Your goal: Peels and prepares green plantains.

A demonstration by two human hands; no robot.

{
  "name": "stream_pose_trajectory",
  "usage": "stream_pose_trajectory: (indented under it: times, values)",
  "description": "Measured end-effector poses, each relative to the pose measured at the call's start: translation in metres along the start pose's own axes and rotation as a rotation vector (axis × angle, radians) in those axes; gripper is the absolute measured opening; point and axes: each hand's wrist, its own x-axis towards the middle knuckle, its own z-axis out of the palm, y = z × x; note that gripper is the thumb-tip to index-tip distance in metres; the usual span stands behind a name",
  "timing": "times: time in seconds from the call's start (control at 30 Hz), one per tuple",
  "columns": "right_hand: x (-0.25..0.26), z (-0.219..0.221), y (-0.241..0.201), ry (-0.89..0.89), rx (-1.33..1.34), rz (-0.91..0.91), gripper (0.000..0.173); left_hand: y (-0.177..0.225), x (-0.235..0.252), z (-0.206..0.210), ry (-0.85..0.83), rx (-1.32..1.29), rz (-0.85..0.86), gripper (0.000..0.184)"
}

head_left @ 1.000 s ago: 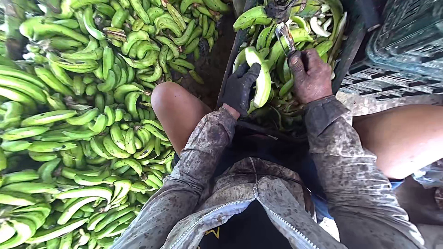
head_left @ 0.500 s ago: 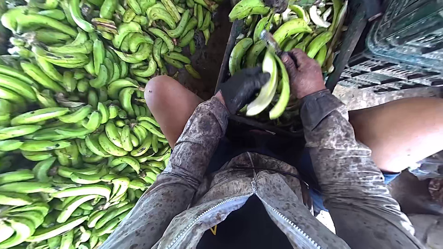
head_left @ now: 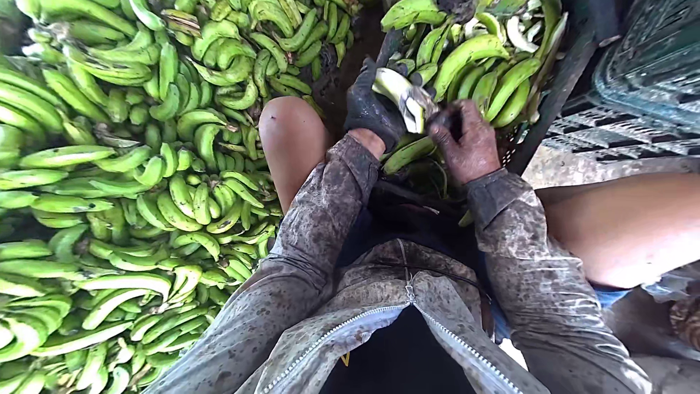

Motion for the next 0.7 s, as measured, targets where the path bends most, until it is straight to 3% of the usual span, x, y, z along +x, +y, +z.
stream_pose_trajectory:
  times: [0.1, 0.17, 0.23, 0.3, 0.47, 0.57, 0.6, 0.7]
  values:
    - [0.0, -0.003, -0.001, 0.057, 0.029, -0.006, 0.046, -0.016, -0.008, -0.005, -0.154, 0.26, 0.072, 0.044]
    - [-0.006, -0.001, -0.002, 0.073, -0.038, -0.002, 0.05, -0.022, -0.011, -0.007, -0.116, 0.539, 0.15, 0.046]
    - [-0.007, 0.0, -0.007, 0.05, -0.139, 0.044, 0.053, -0.026, -0.017, -0.004, 0.026, 1.022, 0.307, 0.045]
    - [0.001, -0.008, -0.01, 0.042, -0.201, 0.11, 0.053, -0.022, -0.022, -0.001, 0.001, 1.267, 0.353, 0.043]
    - [0.021, -0.04, -0.001, 0.162, -0.199, 0.365, 0.053, -0.017, -0.042, 0.001, -0.264, 1.026, 0.185, 0.036]
    - [0.016, -0.042, 0.008, 0.223, -0.164, 0.342, 0.053, -0.009, -0.034, -0.009, -0.344, 0.845, 0.028, 0.039]
    - [0.011, -0.04, 0.009, 0.217, -0.145, 0.287, 0.052, -0.006, -0.026, -0.015, -0.34, 0.746, -0.036, 0.042]
    - [-0.006, -0.024, 0.006, 0.12, -0.077, 0.048, 0.048, -0.004, 0.005, -0.02, 0.002, 0.314, -0.152, 0.052]
